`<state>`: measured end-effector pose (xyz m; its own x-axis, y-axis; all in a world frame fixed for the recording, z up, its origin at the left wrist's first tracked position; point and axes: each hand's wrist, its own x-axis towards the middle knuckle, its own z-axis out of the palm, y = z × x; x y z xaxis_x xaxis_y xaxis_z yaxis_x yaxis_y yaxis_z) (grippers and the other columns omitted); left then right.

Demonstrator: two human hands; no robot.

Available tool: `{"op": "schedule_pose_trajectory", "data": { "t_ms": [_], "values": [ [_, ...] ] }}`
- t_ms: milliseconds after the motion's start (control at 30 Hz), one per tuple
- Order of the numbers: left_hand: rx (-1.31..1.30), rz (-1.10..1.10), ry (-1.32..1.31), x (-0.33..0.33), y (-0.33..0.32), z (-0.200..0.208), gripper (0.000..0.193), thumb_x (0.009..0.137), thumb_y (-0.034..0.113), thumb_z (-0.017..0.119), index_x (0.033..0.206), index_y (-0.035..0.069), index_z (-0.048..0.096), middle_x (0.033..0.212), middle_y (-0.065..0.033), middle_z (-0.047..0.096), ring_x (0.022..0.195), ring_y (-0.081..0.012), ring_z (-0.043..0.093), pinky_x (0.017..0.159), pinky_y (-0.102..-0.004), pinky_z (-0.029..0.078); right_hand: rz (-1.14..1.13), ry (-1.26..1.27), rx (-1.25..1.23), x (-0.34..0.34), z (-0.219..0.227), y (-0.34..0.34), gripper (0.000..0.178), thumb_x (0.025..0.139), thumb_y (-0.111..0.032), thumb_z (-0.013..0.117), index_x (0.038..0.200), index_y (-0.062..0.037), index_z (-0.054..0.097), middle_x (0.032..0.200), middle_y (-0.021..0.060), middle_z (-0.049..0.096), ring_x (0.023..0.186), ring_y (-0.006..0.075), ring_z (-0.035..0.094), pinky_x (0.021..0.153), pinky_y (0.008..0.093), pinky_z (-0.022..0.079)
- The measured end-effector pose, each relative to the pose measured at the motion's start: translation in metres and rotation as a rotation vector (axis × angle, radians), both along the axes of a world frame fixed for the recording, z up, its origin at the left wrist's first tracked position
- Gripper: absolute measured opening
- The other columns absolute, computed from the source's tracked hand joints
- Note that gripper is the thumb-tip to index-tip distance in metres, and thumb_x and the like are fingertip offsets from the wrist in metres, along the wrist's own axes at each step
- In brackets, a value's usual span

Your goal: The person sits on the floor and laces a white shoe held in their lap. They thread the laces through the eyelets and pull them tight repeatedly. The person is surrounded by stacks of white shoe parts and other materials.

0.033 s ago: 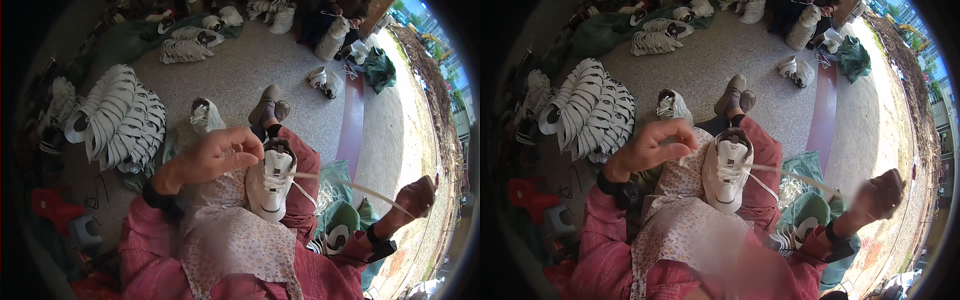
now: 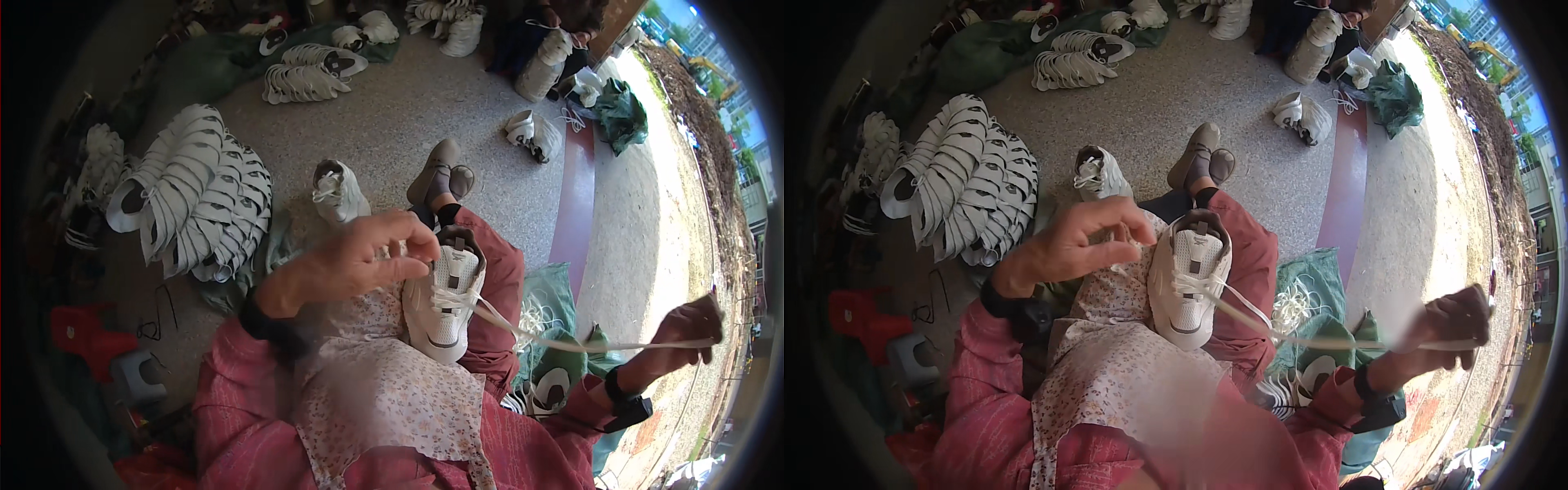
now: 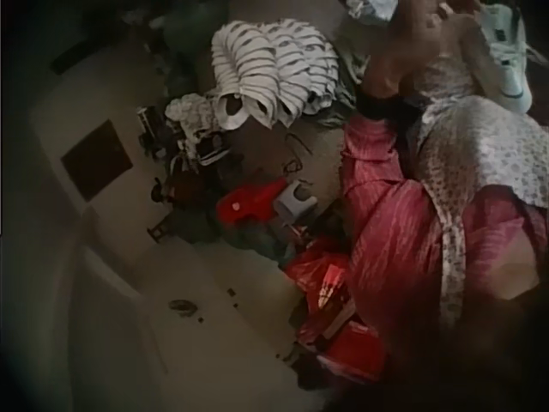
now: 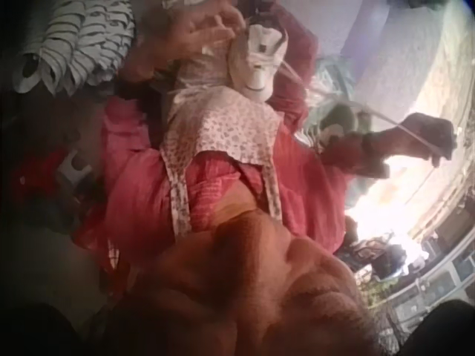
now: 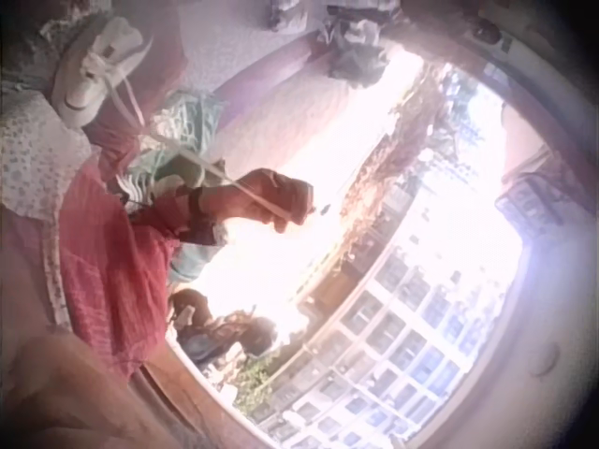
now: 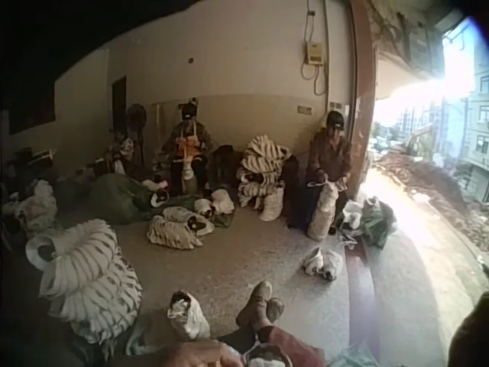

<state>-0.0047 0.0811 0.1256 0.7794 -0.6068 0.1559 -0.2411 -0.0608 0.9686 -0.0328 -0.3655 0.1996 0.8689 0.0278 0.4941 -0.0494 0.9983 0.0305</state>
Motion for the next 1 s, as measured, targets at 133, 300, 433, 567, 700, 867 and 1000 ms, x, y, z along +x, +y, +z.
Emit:
{"op": "schedule_pose_trajectory", "data": {
  "t_ms": [133,300,433,567,700,867,1000],
  "values": [
    [0.212,0.008,-0.352,0.004,-0.026,-0.040,0.043,0.087,0.017,0.076,0.127,0.007,0.062,0.126,-0.0100,0.061,0.107,-0.0213,0.061,0.086,-0.0354,0.051,-0.092,-0.152,0.027,-0.025,0.072,0.007,0.017,0.100,-0.009,0.049,0.087,0.0016,0.045,0.068,0.0131,0.065,0.045,0.0212,0.065,0.038,0.0295,0.055],
    [0.047,-0.220,-0.467,-0.012,-0.082,-0.058,0.030,0.096,0.017,0.066,0.121,0.001,0.063,0.114,-0.0135,0.067,0.101,-0.0275,0.066,0.082,-0.0392,0.052,-0.137,-0.209,-0.126,-0.032,0.080,0.019,0.019,0.104,-0.012,0.047,0.089,0.0001,0.046,0.063,0.0105,0.060,0.043,0.0179,0.060,0.040,0.0253,0.051],
    [-0.249,-0.430,0.029,-0.019,-0.062,-0.009,0.021,0.105,0.018,0.052,0.104,0.001,0.064,0.081,-0.0086,0.066,0.077,-0.0214,0.067,0.073,-0.0366,0.053,-0.143,-0.025,-0.436,0.004,0.043,0.004,0.024,0.108,-0.021,0.042,0.101,-0.0003,0.051,0.084,0.0086,0.056,0.055,0.0139,0.055,0.050,0.0256,0.046],
    [-0.471,-0.015,0.134,-0.027,0.009,0.017,0.034,0.111,0.028,0.041,0.087,0.009,0.057,0.074,-0.0014,0.058,0.065,-0.0137,0.059,0.066,-0.0375,0.052,-0.422,0.278,-1.280,0.035,-0.085,0.036,0.042,0.109,-0.038,0.043,0.103,-0.0012,0.061,0.109,0.0154,0.066,0.077,0.0219,0.065,0.076,0.0373,0.051],
    [-0.861,0.429,0.170,-0.034,0.079,0.012,0.032,0.111,0.028,0.039,0.087,0.011,0.051,0.067,0.0004,0.046,0.062,-0.0114,0.049,0.068,-0.0326,0.050,-0.389,0.062,-1.937,0.013,-0.170,0.087,0.039,0.107,-0.031,0.047,0.105,0.0010,0.068,0.103,0.0093,0.071,0.093,0.0190,0.067,0.084,0.0321,0.051],
    [-1.159,0.633,0.153,-0.058,0.169,-0.016,0.017,0.109,0.016,0.039,0.100,0.006,0.049,0.075,-0.0009,0.040,0.059,-0.0132,0.036,0.055,-0.0312,0.038,-0.031,-0.438,-2.337,0.003,-0.165,0.104,0.028,0.104,-0.024,0.051,0.099,-0.0007,0.066,0.091,0.0055,0.065,0.088,0.0199,0.061,0.088,0.0338,0.043],
    [-1.208,0.613,0.183,-0.066,0.213,-0.046,0.018,0.110,0.014,0.038,0.107,0.002,0.051,0.075,-0.0014,0.039,0.057,-0.0106,0.034,0.047,-0.0254,0.030,-0.109,0.312,-1.858,-0.011,-0.153,0.068,0.028,0.104,-0.023,0.052,0.093,0.0005,0.062,0.095,0.0042,0.064,0.092,0.0223,0.061,0.097,0.0388,0.040]
  ]
}}
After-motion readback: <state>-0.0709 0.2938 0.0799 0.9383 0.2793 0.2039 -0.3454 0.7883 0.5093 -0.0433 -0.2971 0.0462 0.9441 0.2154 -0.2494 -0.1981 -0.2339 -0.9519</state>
